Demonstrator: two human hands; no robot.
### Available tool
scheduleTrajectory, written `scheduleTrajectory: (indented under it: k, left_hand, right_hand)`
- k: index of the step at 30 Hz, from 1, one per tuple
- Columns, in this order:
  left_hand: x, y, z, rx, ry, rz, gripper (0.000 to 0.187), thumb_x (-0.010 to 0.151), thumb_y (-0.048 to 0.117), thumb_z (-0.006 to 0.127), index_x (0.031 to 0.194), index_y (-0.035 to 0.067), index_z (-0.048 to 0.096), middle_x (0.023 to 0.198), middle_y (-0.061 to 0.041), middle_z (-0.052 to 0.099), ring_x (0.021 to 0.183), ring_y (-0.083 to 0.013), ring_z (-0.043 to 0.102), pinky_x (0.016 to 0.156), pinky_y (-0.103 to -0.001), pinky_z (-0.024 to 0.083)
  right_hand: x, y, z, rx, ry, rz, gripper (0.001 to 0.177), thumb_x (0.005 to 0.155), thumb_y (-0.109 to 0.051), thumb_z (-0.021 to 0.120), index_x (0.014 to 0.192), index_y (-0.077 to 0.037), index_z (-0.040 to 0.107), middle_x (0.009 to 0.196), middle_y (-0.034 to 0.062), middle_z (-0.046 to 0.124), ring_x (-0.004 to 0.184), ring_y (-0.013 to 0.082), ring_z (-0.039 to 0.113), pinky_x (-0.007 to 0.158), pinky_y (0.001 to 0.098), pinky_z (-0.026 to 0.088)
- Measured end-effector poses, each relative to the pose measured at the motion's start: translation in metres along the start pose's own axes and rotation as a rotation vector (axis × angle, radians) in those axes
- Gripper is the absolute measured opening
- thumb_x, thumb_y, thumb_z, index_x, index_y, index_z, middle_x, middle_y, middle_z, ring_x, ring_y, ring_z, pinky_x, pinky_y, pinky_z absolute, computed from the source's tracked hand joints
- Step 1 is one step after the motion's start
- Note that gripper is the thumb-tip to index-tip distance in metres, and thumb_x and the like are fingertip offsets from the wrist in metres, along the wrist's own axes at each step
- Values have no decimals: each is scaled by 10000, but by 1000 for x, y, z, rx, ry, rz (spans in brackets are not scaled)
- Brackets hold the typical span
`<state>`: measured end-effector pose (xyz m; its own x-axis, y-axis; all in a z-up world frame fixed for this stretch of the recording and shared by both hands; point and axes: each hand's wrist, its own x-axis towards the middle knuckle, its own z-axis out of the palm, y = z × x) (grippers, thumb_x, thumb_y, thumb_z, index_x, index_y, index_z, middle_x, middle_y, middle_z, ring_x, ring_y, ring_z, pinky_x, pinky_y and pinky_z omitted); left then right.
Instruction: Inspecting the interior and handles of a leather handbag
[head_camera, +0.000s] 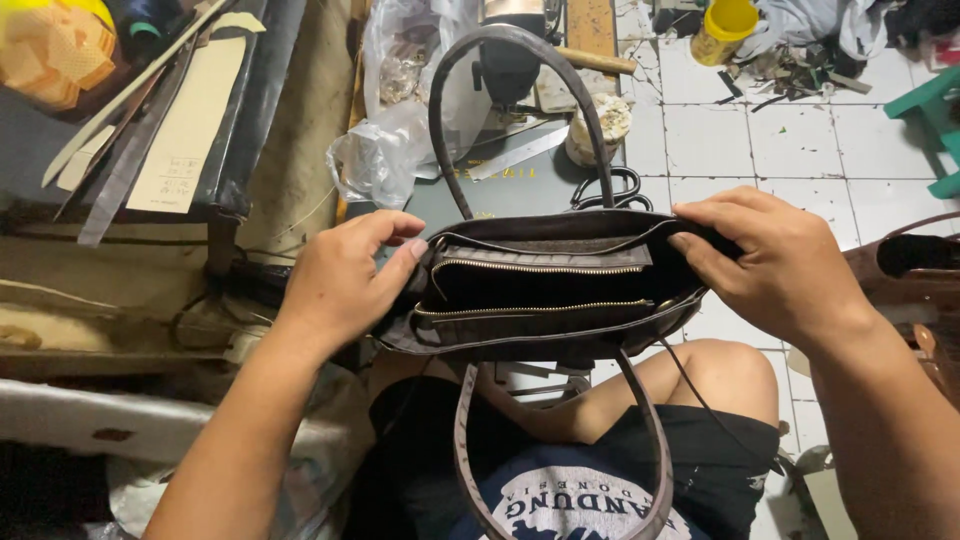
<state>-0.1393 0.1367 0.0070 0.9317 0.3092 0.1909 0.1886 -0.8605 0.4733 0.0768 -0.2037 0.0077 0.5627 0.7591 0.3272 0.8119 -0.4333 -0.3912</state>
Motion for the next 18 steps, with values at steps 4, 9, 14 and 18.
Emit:
scheduleTrajectory:
  k: [4, 9, 14, 18]
  left_hand:
    - [5, 1, 3, -16, -52, -33, 222, 883, 337, 719, 1073, 231, 758, 1004, 63, 796, 927, -159, 743, 796, -360, 521]
    - [5, -4, 8, -36, -26, 25, 208, 901, 304, 721, 1076, 199, 758, 1029, 34, 792, 930, -191, 734, 807, -357, 517]
    - [10, 11, 10, -49, 73, 160, 183, 931, 272, 713, 1077, 166, 744, 1050, 8, 760, 991, -209, 696, 818, -360, 508]
    - [25, 31, 27, -11, 85, 337, 212, 907, 338, 731, 1101, 252, 738, 981, 18, 759, 952, -237, 728, 837, -389, 543]
  right_hand:
    - [3, -3, -3, 7, 5, -21, 229, 964, -171, 733, 1162, -62, 769, 1106, 107, 758, 984, 250, 708, 887, 360, 535]
    - [5, 4, -1, -31, -7, -34, 246, 947, -213, 738, 1151, -80, 768, 1097, 90, 749, 966, 257, 700, 856, 370, 527]
    - [5, 5, 2, 11, -17, -3, 301, 906, -206, 768, 1179, -77, 756, 1125, 124, 763, 973, 260, 717, 900, 364, 534]
    - [2, 3, 3, 141, 71, 81, 414, 814, -98, 832, 1220, -94, 748, 992, 125, 766, 933, 313, 744, 811, 394, 571]
